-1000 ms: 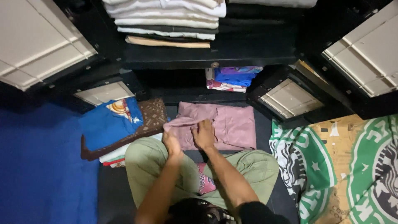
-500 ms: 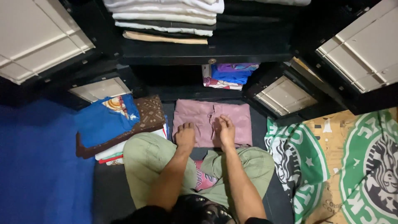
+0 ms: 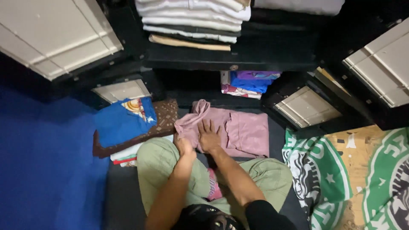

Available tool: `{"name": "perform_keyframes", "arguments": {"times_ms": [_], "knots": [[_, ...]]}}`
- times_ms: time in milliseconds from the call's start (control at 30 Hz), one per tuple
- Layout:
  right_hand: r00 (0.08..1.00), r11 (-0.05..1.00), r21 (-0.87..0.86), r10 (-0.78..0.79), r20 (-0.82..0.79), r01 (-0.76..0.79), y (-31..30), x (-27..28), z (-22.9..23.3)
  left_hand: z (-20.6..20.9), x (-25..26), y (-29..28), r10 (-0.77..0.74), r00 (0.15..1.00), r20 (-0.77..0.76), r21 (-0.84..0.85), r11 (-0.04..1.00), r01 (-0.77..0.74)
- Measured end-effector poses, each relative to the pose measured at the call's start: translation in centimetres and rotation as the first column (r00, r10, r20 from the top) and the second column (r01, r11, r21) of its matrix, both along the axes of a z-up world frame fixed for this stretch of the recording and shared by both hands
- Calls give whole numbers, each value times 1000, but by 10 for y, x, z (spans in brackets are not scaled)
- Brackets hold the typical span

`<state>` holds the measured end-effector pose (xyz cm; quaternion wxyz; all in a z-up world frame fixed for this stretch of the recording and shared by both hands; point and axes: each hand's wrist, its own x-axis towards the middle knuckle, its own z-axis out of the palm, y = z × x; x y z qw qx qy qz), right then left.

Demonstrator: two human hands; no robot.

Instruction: Folding a pink bedsheet and organizing various clothes and items inside a storage locker.

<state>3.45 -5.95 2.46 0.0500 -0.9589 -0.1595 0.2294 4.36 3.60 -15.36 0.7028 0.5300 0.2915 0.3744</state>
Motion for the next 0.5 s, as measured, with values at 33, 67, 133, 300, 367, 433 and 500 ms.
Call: {"name": "perform_keyframes", "arguments": {"times_ms": [33,67,133,300,367,433,500], "knots": [[1000,1000,4,0,0,0,4,3,-3,40,-18,-7,0,1000,0,4,1000,0],[1000,1000,-12,14,-2,-14,8,5,-6,78,-35,-15,-44,995,-85,52,997,49],[1000,999,-32,21,-6,-22,12,9,-7,105,-52,-21,-91,981,-173,93,990,108],[998,997,-57,-56,22,57,7,26,-29,-19,-48,0,-213,960,-184,210,945,250],[999,995,-94,-37,15,39,8,33,-7,4,-56,3,-235,943,-234,188,941,281],[1000,992,-127,-19,3,20,10,41,11,26,-59,5,-255,923,-287,166,936,311],[999,993,-117,-29,40,33,8,47,23,46,-59,2,-285,871,-401,125,924,360]]}}
